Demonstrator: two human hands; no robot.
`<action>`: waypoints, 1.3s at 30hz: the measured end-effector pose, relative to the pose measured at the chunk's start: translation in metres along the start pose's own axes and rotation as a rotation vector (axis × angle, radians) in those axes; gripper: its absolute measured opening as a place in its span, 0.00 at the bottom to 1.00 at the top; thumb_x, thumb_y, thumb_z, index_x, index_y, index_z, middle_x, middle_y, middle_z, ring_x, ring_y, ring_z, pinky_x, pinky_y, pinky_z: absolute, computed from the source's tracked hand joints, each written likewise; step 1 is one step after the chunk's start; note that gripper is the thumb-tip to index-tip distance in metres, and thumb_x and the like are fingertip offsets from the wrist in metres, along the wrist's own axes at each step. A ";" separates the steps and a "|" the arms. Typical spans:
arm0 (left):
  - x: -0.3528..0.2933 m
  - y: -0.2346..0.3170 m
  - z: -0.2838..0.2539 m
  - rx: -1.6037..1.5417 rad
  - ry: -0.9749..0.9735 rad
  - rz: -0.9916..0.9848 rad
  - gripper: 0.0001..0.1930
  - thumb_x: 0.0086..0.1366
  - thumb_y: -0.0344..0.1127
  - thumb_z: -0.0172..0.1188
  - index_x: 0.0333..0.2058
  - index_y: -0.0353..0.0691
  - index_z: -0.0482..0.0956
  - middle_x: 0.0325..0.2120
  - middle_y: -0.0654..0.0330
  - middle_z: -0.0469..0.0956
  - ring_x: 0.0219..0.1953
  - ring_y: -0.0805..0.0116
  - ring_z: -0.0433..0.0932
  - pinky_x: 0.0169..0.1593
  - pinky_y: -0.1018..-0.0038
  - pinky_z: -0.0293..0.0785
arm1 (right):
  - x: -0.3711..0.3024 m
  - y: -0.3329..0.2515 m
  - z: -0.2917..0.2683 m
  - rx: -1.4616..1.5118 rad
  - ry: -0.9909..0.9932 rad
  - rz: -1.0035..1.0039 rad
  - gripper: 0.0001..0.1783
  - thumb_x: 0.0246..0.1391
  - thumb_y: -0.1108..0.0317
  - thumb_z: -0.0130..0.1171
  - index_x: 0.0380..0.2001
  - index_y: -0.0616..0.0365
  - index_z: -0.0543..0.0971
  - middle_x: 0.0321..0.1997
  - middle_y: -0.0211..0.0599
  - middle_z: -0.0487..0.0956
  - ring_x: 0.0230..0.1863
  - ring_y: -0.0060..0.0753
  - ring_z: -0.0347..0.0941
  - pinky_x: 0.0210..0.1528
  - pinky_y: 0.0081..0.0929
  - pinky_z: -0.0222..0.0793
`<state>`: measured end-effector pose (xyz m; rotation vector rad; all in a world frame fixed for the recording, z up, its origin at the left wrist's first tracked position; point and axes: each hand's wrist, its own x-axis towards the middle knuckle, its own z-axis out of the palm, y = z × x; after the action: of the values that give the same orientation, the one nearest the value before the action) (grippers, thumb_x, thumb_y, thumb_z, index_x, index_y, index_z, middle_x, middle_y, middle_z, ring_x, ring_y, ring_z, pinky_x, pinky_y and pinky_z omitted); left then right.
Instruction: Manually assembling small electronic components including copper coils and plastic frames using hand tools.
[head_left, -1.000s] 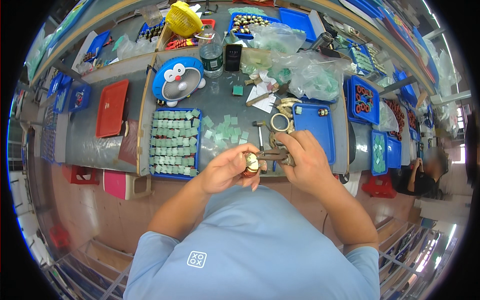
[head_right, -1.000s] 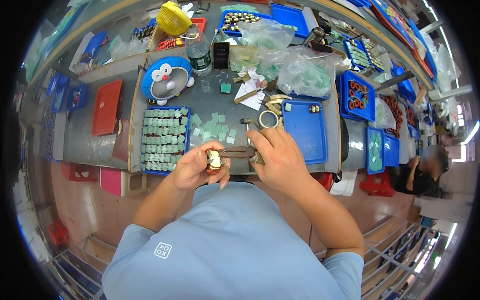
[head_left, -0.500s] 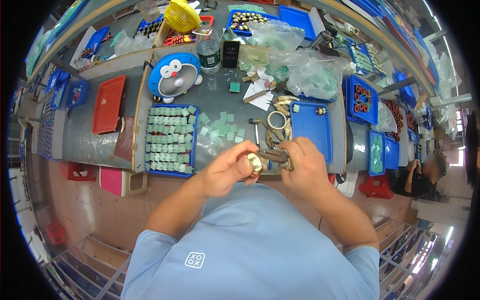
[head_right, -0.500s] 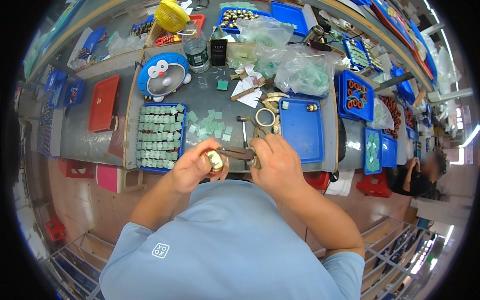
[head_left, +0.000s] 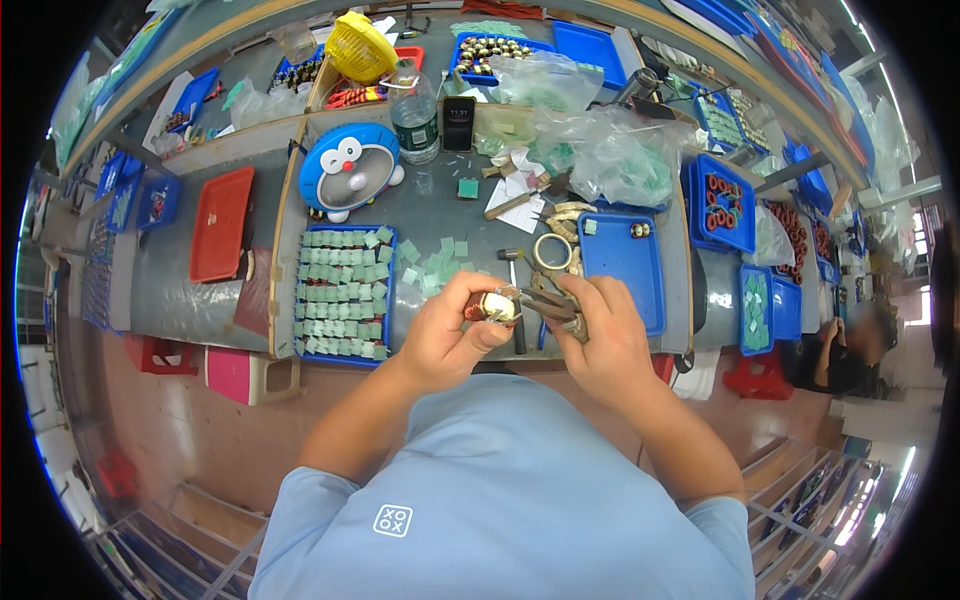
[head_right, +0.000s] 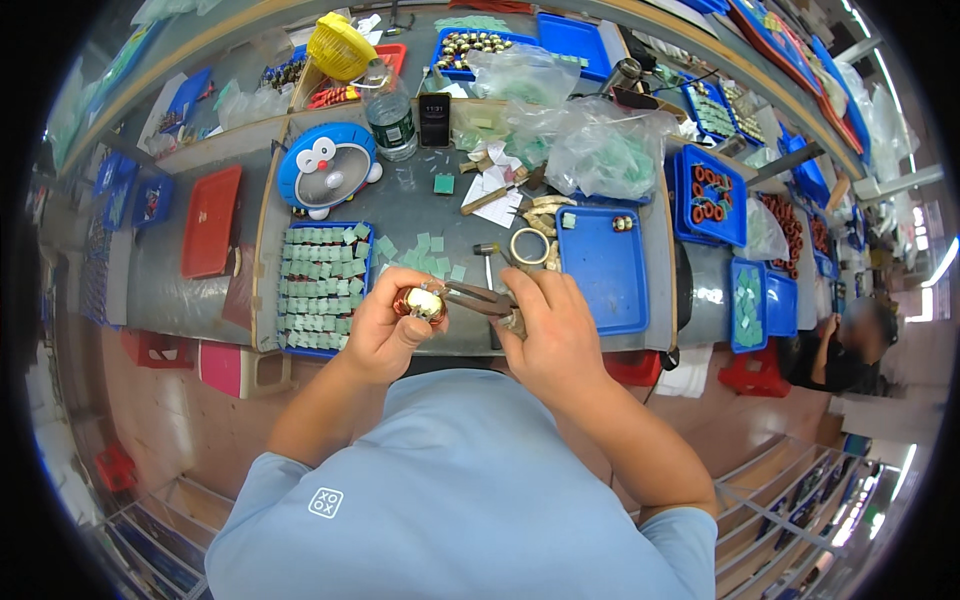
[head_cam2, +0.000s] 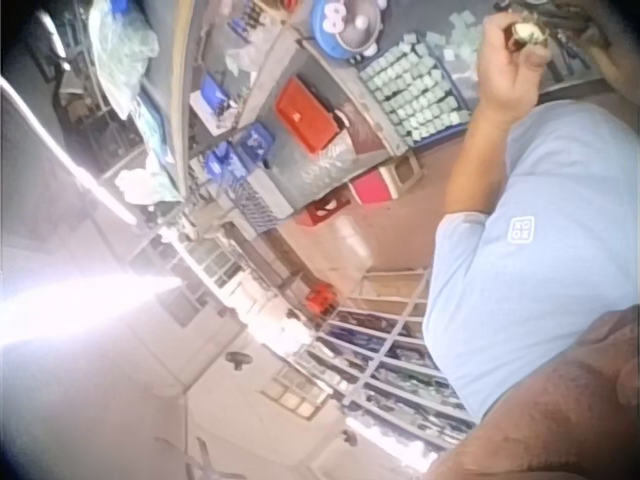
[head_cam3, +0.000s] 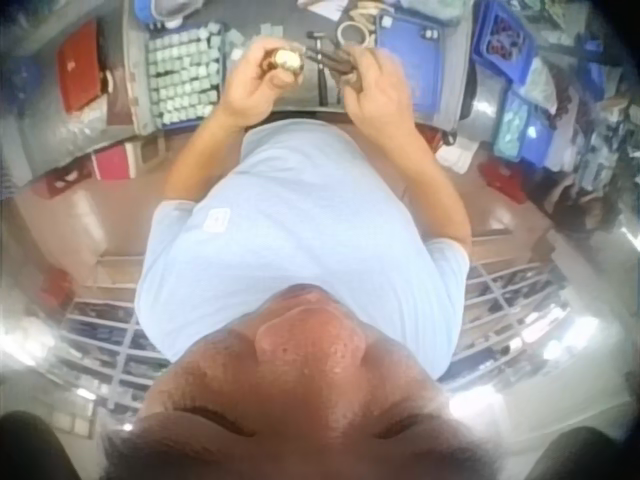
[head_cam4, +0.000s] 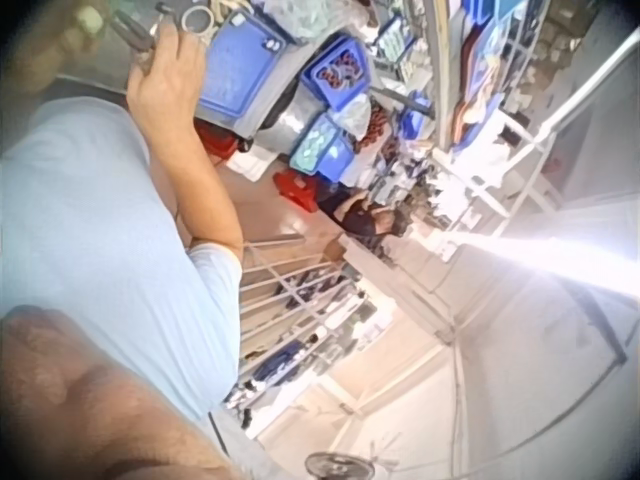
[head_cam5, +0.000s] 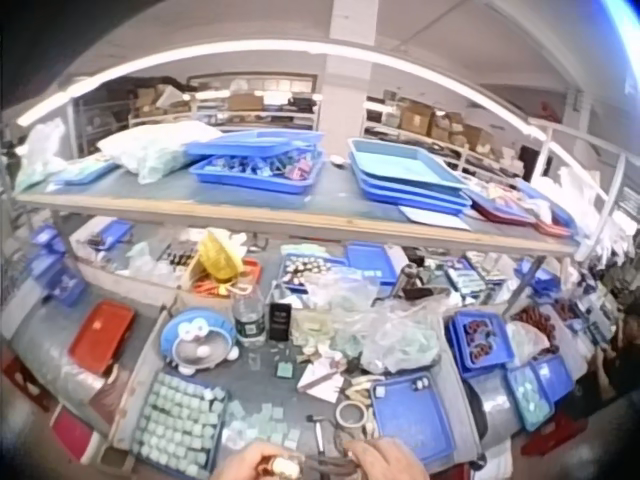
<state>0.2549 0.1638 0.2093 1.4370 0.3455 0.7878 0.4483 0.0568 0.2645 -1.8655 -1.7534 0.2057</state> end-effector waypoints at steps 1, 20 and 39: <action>0.000 0.000 0.000 0.001 -0.004 -0.002 0.32 0.69 0.60 0.58 0.52 0.34 0.68 0.33 0.58 0.77 0.34 0.75 0.74 0.38 0.78 0.69 | 0.000 0.000 0.000 0.009 0.000 -0.001 0.29 0.43 0.75 0.71 0.52 0.62 0.76 0.45 0.46 0.75 0.45 0.52 0.73 0.48 0.43 0.71; 0.001 0.003 0.006 -0.738 -0.237 -0.226 0.27 0.76 0.58 0.46 0.52 0.36 0.66 0.27 0.60 0.69 0.28 0.71 0.69 0.35 0.70 0.68 | 0.008 0.023 -0.001 -0.120 0.056 -0.254 0.32 0.29 0.77 0.66 0.48 0.60 0.79 0.38 0.41 0.74 0.38 0.47 0.71 0.39 0.40 0.69; 0.003 0.006 0.001 0.256 -0.123 0.040 0.26 0.71 0.50 0.60 0.53 0.34 0.68 0.36 0.57 0.81 0.37 0.73 0.80 0.42 0.77 0.76 | -0.009 0.012 -0.004 -0.012 -0.081 -0.002 0.29 0.41 0.74 0.71 0.51 0.59 0.78 0.40 0.43 0.75 0.40 0.48 0.74 0.40 0.40 0.72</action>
<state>0.2562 0.1645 0.2155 1.7290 0.3320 0.7015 0.4597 0.0471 0.2589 -1.8880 -1.8134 0.2738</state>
